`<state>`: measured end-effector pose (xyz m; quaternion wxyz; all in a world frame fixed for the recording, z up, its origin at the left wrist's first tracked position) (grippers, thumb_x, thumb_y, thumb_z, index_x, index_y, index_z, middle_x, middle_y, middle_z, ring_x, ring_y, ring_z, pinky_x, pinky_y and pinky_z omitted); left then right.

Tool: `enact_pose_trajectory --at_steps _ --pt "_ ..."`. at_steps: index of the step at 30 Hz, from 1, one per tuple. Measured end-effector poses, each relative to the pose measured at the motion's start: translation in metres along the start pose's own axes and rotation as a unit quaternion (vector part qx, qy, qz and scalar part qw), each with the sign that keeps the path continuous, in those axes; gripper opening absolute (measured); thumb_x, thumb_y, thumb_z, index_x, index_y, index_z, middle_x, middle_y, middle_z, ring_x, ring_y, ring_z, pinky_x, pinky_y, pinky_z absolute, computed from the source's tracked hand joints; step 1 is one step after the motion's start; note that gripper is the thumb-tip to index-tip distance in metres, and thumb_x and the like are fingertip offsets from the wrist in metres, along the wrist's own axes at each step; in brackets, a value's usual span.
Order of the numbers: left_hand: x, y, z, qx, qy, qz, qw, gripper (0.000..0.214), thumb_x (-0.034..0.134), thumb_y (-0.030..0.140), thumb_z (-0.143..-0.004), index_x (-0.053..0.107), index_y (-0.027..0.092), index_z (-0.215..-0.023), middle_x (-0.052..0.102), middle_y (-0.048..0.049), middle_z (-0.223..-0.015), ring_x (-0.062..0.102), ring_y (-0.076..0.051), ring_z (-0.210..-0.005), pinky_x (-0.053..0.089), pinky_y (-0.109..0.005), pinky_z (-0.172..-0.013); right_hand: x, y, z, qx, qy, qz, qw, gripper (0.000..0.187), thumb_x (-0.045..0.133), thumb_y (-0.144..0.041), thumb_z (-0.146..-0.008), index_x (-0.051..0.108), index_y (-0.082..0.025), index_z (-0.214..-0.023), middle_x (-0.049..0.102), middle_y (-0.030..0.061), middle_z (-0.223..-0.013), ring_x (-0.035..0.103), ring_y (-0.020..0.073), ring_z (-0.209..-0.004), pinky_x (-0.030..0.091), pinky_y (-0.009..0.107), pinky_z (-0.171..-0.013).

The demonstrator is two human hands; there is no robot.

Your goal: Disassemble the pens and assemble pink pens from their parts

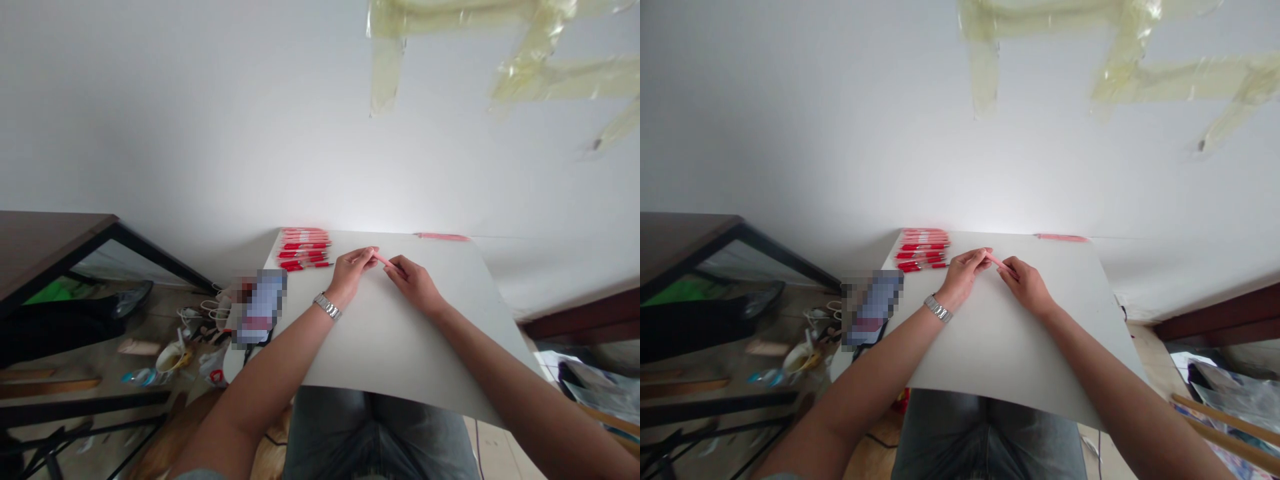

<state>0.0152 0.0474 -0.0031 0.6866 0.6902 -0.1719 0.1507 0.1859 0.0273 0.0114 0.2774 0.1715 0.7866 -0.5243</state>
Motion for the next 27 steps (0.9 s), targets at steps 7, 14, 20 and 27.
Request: enact_pose_trajectory --at_steps 7,14,20,27 --pt "0.003 0.005 0.002 0.016 -0.028 -0.020 0.999 0.037 0.082 0.052 -0.081 0.084 0.017 -0.094 0.078 -0.0121 -0.115 0.071 -0.020 -0.098 0.055 -0.040 -0.101 -0.001 -0.007 0.001 -0.011 -0.009 -0.031 0.999 0.042 0.044 -0.056 -0.104 0.067 -0.023 -0.117 0.071 0.0056 -0.092 0.064 0.0210 -0.082 0.049 0.034 -0.077" --pt "0.004 0.006 0.004 0.015 -0.017 -0.021 1.000 0.035 0.083 0.049 -0.081 0.084 0.016 -0.092 0.078 -0.0121 -0.114 0.071 -0.018 -0.092 0.055 -0.039 -0.098 -0.004 -0.009 -0.002 -0.048 0.008 -0.025 0.999 0.041 0.041 -0.054 -0.106 0.068 -0.023 -0.108 0.071 0.0089 -0.099 0.066 0.0242 -0.091 0.049 0.037 -0.083" --pt "0.001 0.001 0.001 0.012 0.000 -0.017 1.000 0.036 0.087 0.048 -0.076 0.083 0.017 -0.093 0.079 -0.0101 -0.101 0.069 -0.016 -0.083 0.055 -0.037 -0.091 -0.002 0.002 0.000 -0.010 0.018 -0.011 1.000 0.034 0.054 -0.055 -0.100 0.063 -0.023 -0.106 0.070 0.0052 -0.092 0.059 0.0181 -0.071 0.047 0.033 -0.069" --pt "0.009 0.008 0.006 0.032 -0.072 -0.051 0.996 0.035 0.082 0.049 -0.082 0.079 0.018 -0.098 0.076 -0.0080 -0.102 0.069 -0.017 -0.090 0.055 -0.034 -0.090 -0.002 0.006 0.001 0.022 0.027 -0.036 0.999 0.030 0.059 -0.052 -0.097 0.060 -0.024 -0.107 0.071 0.0035 -0.093 0.057 0.0155 -0.066 0.046 0.031 -0.064"
Point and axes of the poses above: each hand's wrist, its own z-axis away from the middle knuckle, its own x-axis out of the palm, y = z × x, the point moved 6 cm from there along -z, towards the middle knuckle
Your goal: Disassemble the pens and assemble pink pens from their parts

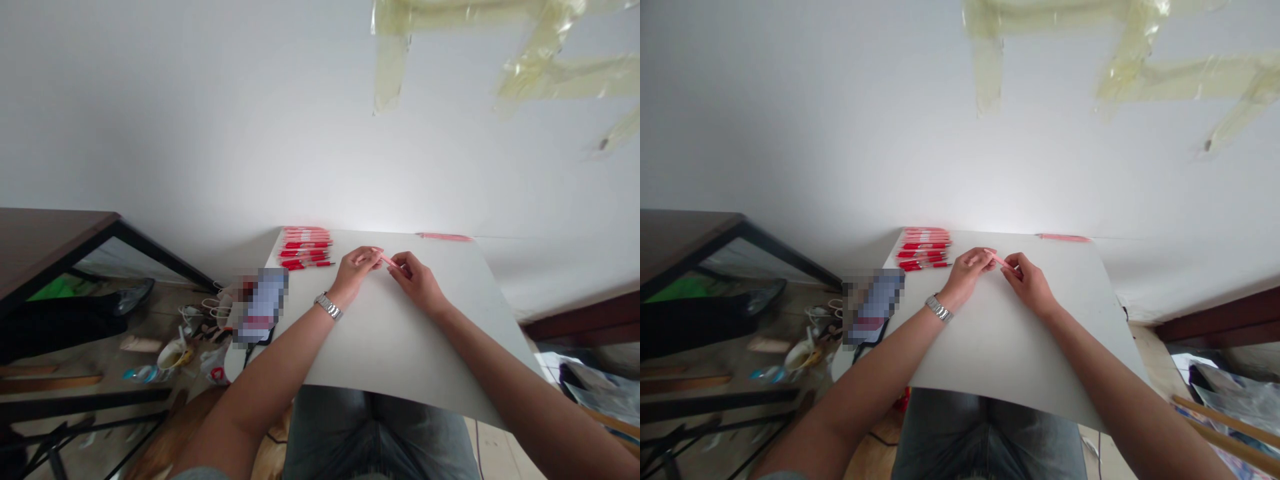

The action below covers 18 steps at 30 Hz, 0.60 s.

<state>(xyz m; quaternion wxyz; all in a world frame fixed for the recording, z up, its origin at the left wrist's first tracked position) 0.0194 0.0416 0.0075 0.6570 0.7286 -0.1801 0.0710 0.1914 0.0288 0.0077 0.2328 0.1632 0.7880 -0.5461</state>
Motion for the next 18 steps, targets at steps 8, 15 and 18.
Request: enact_pose_trajectory --at_steps 8,15,18 --pt "0.006 0.007 0.004 0.014 -0.036 0.003 0.999 0.037 0.080 0.051 -0.085 0.070 0.018 -0.099 0.077 -0.0104 -0.104 0.072 -0.021 -0.101 0.054 -0.039 -0.097 -0.001 -0.010 0.000 -0.003 -0.016 -0.042 0.999 0.042 0.049 -0.055 -0.103 0.064 -0.022 -0.124 0.075 0.0062 -0.095 0.067 0.0204 -0.081 0.050 0.033 -0.075" --pt "0.005 0.003 0.003 0.019 -0.016 0.014 1.000 0.036 0.080 0.049 -0.086 0.067 0.018 -0.099 0.078 -0.0103 -0.101 0.073 -0.022 -0.101 0.055 -0.042 -0.097 -0.002 -0.015 -0.003 -0.077 0.005 0.031 0.997 0.039 0.044 -0.051 -0.106 0.070 -0.023 -0.114 0.069 0.0090 -0.094 0.064 0.0233 -0.085 0.051 0.036 -0.078" --pt "0.003 0.000 0.002 0.018 -0.018 0.011 1.000 0.035 0.080 0.047 -0.086 0.066 0.018 -0.099 0.077 -0.0098 -0.101 0.074 -0.022 -0.100 0.057 -0.041 -0.096 -0.003 -0.011 -0.003 -0.078 0.022 0.038 0.996 0.030 0.052 -0.048 -0.102 0.067 -0.023 -0.109 0.069 0.0093 -0.100 0.064 0.0221 -0.085 0.052 0.035 -0.074"
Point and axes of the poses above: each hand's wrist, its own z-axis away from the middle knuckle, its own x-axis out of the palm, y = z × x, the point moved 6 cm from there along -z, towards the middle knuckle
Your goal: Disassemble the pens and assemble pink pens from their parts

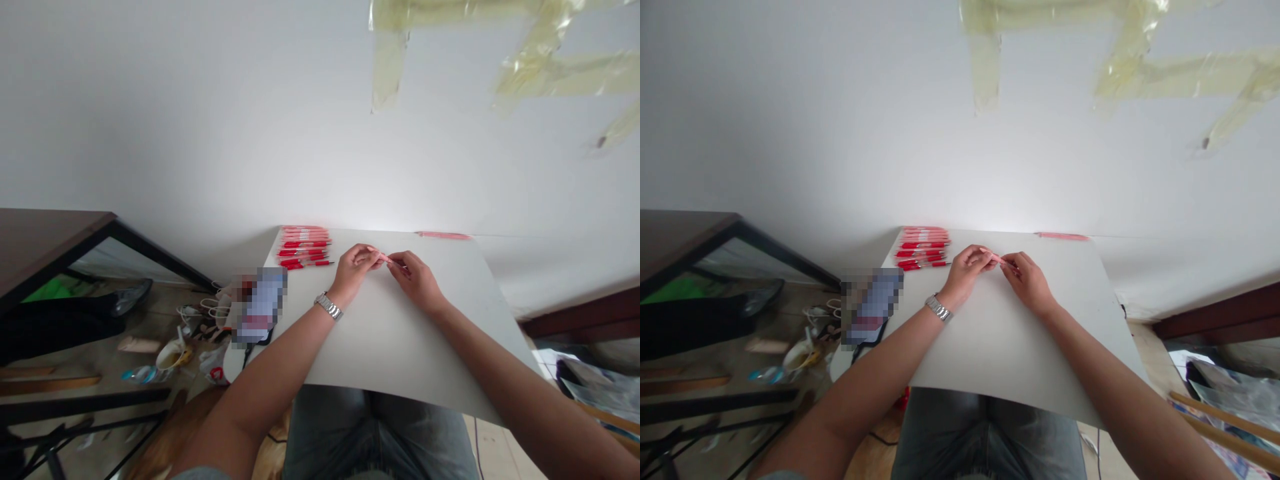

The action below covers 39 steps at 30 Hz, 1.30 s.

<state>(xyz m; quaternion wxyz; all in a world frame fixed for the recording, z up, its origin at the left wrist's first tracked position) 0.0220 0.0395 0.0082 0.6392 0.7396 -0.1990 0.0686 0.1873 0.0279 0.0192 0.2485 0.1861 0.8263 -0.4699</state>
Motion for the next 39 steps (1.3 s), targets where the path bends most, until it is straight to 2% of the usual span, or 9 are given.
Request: enact_pose_trajectory --at_steps 4,6,10,13,17,22,29,35,39 --pt "-0.002 -0.004 -0.001 -0.005 0.003 -0.006 1.000 0.035 0.081 0.047 -0.085 0.067 0.018 -0.099 0.077 -0.0082 -0.101 0.074 -0.021 -0.099 0.059 -0.039 -0.094 -0.001 0.003 0.002 0.008 0.010 0.009 1.000 0.019 0.061 -0.040 -0.097 0.063 -0.024 -0.106 0.071 0.0055 -0.100 0.064 0.0178 -0.075 0.053 0.032 -0.069" --pt "-0.003 -0.003 -0.001 -0.001 0.006 -0.011 1.000 0.035 0.081 0.047 -0.085 0.068 0.018 -0.099 0.076 -0.0079 -0.101 0.074 -0.021 -0.100 0.060 -0.038 -0.094 0.000 0.002 0.003 0.018 0.005 0.004 1.000 0.020 0.062 -0.039 -0.097 0.062 -0.024 -0.110 0.073 0.0042 -0.099 0.066 0.0175 -0.074 0.053 0.031 -0.069" --pt "-0.002 0.000 0.000 0.009 0.011 -0.014 1.000 0.034 0.079 0.047 -0.087 0.066 0.019 -0.099 0.077 -0.0077 -0.101 0.074 -0.021 -0.100 0.060 -0.039 -0.094 0.000 -0.005 0.002 0.005 -0.007 -0.010 1.000 0.028 0.051 -0.042 -0.104 0.063 -0.025 -0.123 0.075 0.0060 -0.101 0.071 0.0207 -0.086 0.055 0.033 -0.078" --pt "-0.001 0.000 0.000 0.007 0.006 -0.012 1.000 0.033 0.077 0.047 -0.089 0.064 0.019 -0.099 0.078 -0.0081 -0.100 0.074 -0.020 -0.100 0.060 -0.040 -0.096 -0.001 -0.010 0.000 -0.025 -0.006 0.015 1.000 0.032 0.044 -0.043 -0.107 0.068 -0.024 -0.116 0.074 0.0077 -0.097 0.070 0.0222 -0.086 0.055 0.035 -0.080" --pt "-0.003 -0.003 -0.001 0.002 0.011 -0.007 1.000 0.034 0.080 0.046 -0.087 0.064 0.018 -0.098 0.077 -0.0077 -0.100 0.074 -0.021 -0.102 0.060 -0.040 -0.096 -0.003 -0.006 -0.001 -0.018 0.003 0.027 0.999 0.025 0.053 -0.042 -0.103 0.069 -0.023 -0.110 0.073 0.0074 -0.099 0.066 0.0193 -0.078 0.054 0.032 -0.071" --pt "-0.004 -0.006 -0.002 0.000 0.011 0.004 1.000 0.034 0.081 0.045 -0.086 0.063 0.018 -0.097 0.077 -0.0082 -0.101 0.074 -0.023 -0.107 0.060 -0.042 -0.097 -0.002 -0.001 0.001 0.005 0.011 0.000 1.000 0.017 0.060 -0.037 -0.097 0.066 -0.024 -0.107 0.073 0.0052 -0.103 0.065 0.0169 -0.076 0.054 0.031 -0.072" --pt "-0.001 -0.001 0.001 0.007 -0.016 0.000 1.000 0.034 0.080 0.043 -0.087 0.067 0.019 -0.108 0.077 -0.0099 -0.107 0.072 -0.023 -0.110 0.058 -0.043 -0.101 0.000 0.006 0.003 0.054 0.001 -0.042 0.998 0.022 0.062 -0.038 -0.095 0.062 -0.025 -0.113 0.075 0.0031 -0.097 0.069 0.0177 -0.079 0.054 0.031 -0.073" --pt "0.000 0.001 0.001 0.016 -0.023 -0.019 0.999 0.031 0.077 0.043 -0.090 0.068 0.018 -0.106 0.076 -0.0100 -0.106 0.073 -0.022 -0.107 0.057 -0.041 -0.101 0.000 0.007 0.003 0.054 0.000 -0.035 0.998 0.022 0.062 -0.040 -0.095 0.061 -0.025 -0.111 0.073 0.0037 -0.101 0.065 0.0158 -0.071 0.053 0.031 -0.069" --pt "0.000 0.003 0.001 0.024 -0.017 -0.019 0.999 0.028 0.075 0.043 -0.092 0.066 0.019 -0.104 0.076 -0.0092 -0.107 0.073 -0.021 -0.106 0.058 -0.040 -0.099 -0.002 0.001 0.003 0.037 0.003 -0.027 0.999 0.027 0.058 -0.045 -0.099 0.062 -0.025 -0.118 0.073 0.0055 -0.100 0.068 0.0190 -0.079 0.054 0.033 -0.074"
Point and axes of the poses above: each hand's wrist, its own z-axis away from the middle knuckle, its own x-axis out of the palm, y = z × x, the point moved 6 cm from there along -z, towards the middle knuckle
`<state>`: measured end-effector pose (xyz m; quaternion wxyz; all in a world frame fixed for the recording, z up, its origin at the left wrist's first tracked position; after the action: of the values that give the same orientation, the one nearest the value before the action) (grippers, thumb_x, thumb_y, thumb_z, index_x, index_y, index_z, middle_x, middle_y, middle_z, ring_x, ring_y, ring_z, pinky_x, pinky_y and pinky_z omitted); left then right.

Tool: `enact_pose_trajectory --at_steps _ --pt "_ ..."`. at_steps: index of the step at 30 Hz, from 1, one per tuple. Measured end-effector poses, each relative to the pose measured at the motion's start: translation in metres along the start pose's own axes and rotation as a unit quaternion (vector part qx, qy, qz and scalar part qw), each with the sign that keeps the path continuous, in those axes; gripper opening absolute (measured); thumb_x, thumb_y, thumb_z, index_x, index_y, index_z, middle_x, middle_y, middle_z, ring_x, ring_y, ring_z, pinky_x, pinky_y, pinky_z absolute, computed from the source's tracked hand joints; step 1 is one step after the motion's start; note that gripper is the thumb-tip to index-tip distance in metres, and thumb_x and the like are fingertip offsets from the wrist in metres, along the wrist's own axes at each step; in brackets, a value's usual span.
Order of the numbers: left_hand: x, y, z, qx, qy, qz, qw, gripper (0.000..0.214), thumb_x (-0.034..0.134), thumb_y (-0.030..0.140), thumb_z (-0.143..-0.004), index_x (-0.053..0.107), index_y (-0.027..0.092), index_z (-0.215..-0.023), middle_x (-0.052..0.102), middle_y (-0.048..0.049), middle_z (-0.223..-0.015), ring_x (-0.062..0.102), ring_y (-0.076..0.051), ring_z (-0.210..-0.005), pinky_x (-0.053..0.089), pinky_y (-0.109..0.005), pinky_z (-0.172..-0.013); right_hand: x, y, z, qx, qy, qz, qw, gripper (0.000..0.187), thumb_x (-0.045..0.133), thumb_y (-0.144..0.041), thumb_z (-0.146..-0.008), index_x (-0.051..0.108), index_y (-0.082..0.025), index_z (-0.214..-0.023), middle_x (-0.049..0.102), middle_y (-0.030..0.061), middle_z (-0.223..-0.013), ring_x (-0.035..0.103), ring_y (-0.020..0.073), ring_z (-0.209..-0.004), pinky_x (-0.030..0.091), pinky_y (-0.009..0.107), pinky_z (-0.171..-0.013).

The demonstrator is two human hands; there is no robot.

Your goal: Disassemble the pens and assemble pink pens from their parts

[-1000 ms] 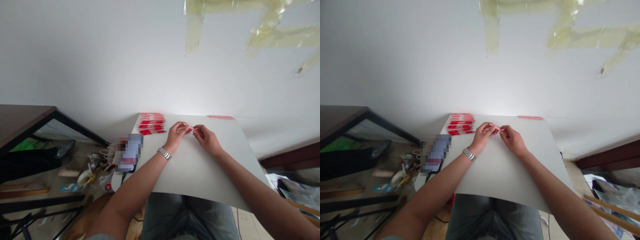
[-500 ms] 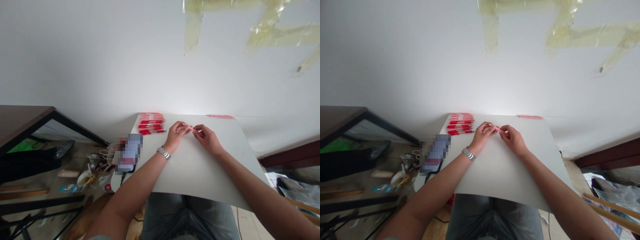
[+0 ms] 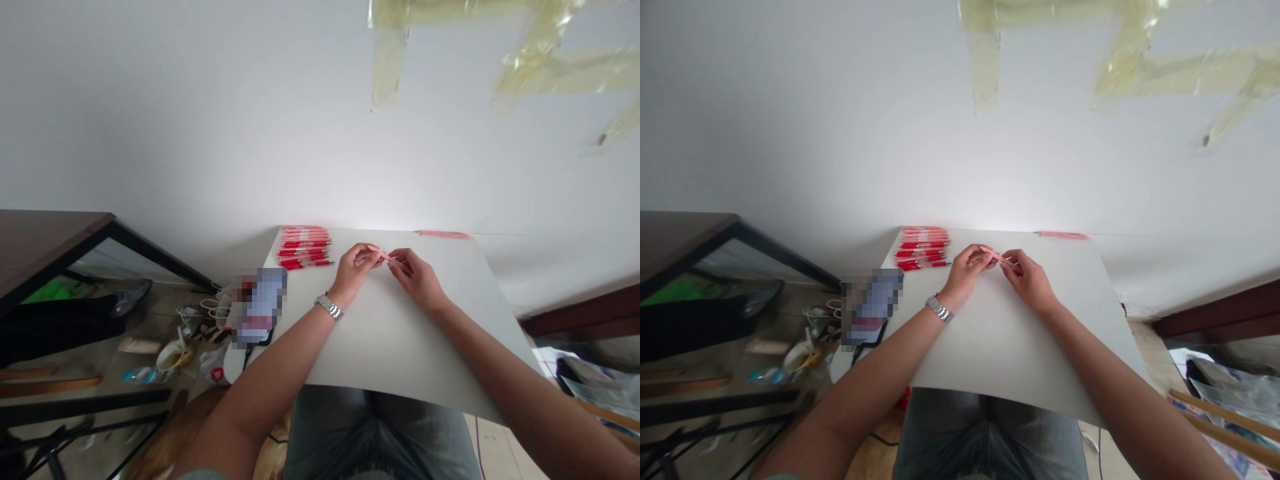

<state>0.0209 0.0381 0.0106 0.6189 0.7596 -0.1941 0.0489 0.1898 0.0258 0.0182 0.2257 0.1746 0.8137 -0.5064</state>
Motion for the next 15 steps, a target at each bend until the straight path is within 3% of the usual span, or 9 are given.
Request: enact_pose_trajectory --at_steps 5,15 --pt "0.0008 0.0025 0.0004 0.001 -0.001 -0.011 1.000 0.032 0.075 0.047 -0.091 0.065 0.019 -0.103 0.077 -0.0094 -0.106 0.073 -0.022 -0.107 0.057 -0.042 -0.101 0.0008 -0.0063 -0.0010 -0.040 -0.015 0.034 0.999 0.032 0.045 -0.045 -0.106 0.066 -0.024 -0.119 0.073 0.0077 -0.096 0.069 0.0232 -0.089 0.055 0.037 -0.080" --pt "-0.0009 0.0060 0.0000 0.004 0.045 -0.018 0.999 0.033 0.073 0.051 -0.091 0.063 0.021 -0.100 0.077 -0.0072 -0.098 0.074 -0.020 -0.099 0.059 -0.041 -0.098 -0.0027 -0.0018 -0.0010 -0.041 0.006 0.042 0.998 0.025 0.053 -0.044 -0.102 0.066 -0.024 -0.108 0.072 0.0077 -0.102 0.068 0.0194 -0.080 0.057 0.033 -0.072"
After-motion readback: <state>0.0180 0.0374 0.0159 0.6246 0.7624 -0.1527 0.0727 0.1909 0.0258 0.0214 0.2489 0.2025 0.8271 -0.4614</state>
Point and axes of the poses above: each hand's wrist, its own z-axis away from the middle knuckle, its own x-axis out of the palm, y = z × x, the point moved 6 cm from there along -z, towards the middle knuckle
